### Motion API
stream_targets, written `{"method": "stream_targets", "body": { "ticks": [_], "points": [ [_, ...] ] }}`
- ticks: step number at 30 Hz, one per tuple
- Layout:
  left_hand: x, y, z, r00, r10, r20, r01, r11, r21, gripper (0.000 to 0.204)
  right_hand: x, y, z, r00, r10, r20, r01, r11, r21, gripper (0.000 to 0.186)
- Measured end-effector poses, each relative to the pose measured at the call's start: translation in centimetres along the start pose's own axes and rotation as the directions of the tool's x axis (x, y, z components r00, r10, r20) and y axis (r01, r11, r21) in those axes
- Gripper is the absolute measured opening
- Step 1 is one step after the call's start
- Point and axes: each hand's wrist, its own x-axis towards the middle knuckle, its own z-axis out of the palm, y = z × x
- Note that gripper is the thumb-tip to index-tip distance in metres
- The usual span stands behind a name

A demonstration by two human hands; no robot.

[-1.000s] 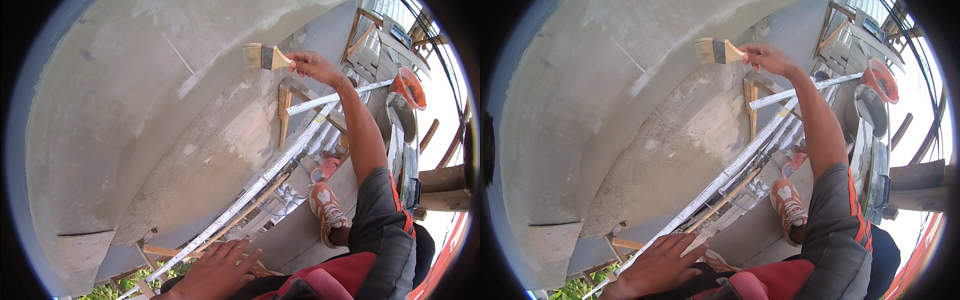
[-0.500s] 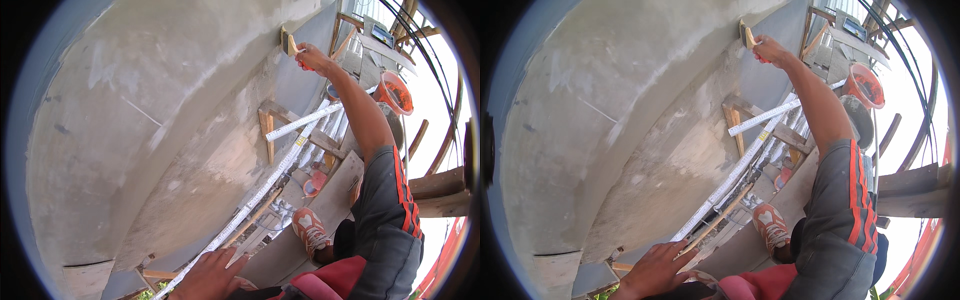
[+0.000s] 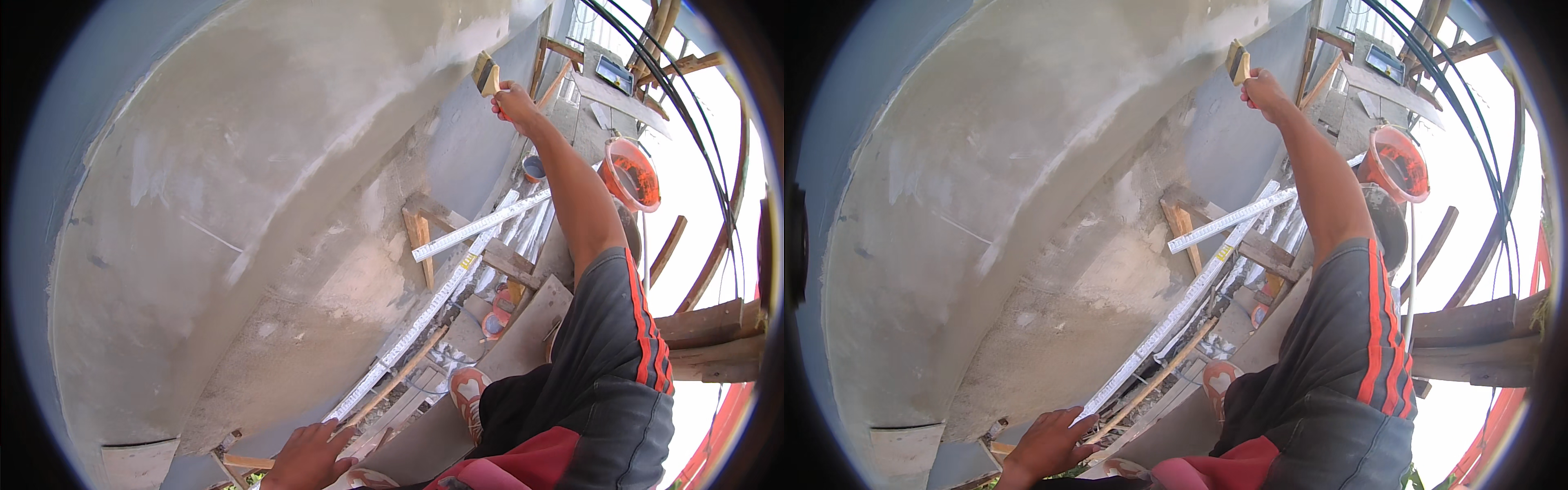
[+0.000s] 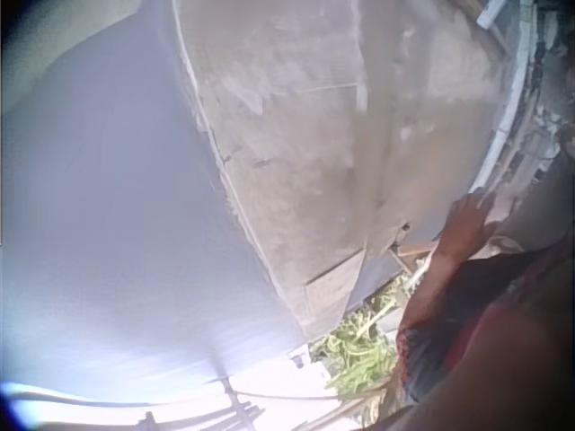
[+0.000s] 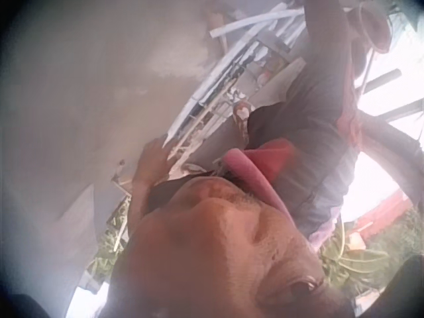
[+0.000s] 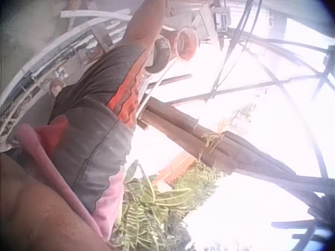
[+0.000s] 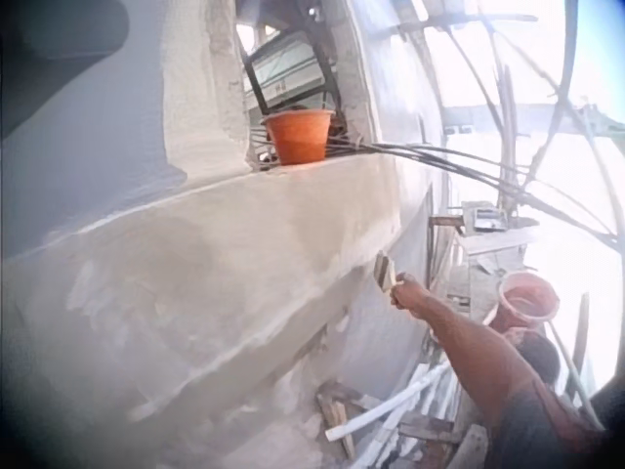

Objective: The person applies and smooths wet plaster onto a curved wall using a trowel and a brush. They repeatedly scoop plaster from a bucket, spread it on the surface, and use a brush to even the texture, working on a section of the wall while standing on scaffolding.

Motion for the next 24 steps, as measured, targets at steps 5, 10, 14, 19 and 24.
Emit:
{"method": "stream_targets", "body": {
  "ticks": [5,10,14,19,24],
  "points": [
    [0.2,0.3,-0.9,0.987,-0.122,0.105,0.129,0.990,-0.058,0.063,-8.0,2.5,8.1,0.989,0.027,0.148,-0.006,0.990,-0.139,0.042],
    [-1.9,0.3,0.4,0.984,-0.162,-0.070,0.155,0.983,-0.099,0.064,-17.3,3.0,7.4,0.886,-0.052,0.460,0.067,0.998,-0.015,0.043],
    [-0.1,1.7,-1.2,0.989,-0.148,0.030,0.149,0.986,-0.069,0.064,-6.6,5.1,4.7,1.000,0.020,-0.020,-0.014,0.968,0.252,0.044],
    [0.9,2.3,-1.5,0.994,-0.111,0.005,0.111,0.991,-0.072,0.065,-3.5,4.8,7.7,0.999,-0.020,0.038,0.010,0.969,0.246,0.047],
    [-1.4,2.6,-1.5,0.986,-0.166,-0.006,0.166,0.986,-0.022,0.066,-18.2,4.5,18.6,0.961,-0.002,0.276,-0.053,0.980,0.193,0.042]
  ]
}}
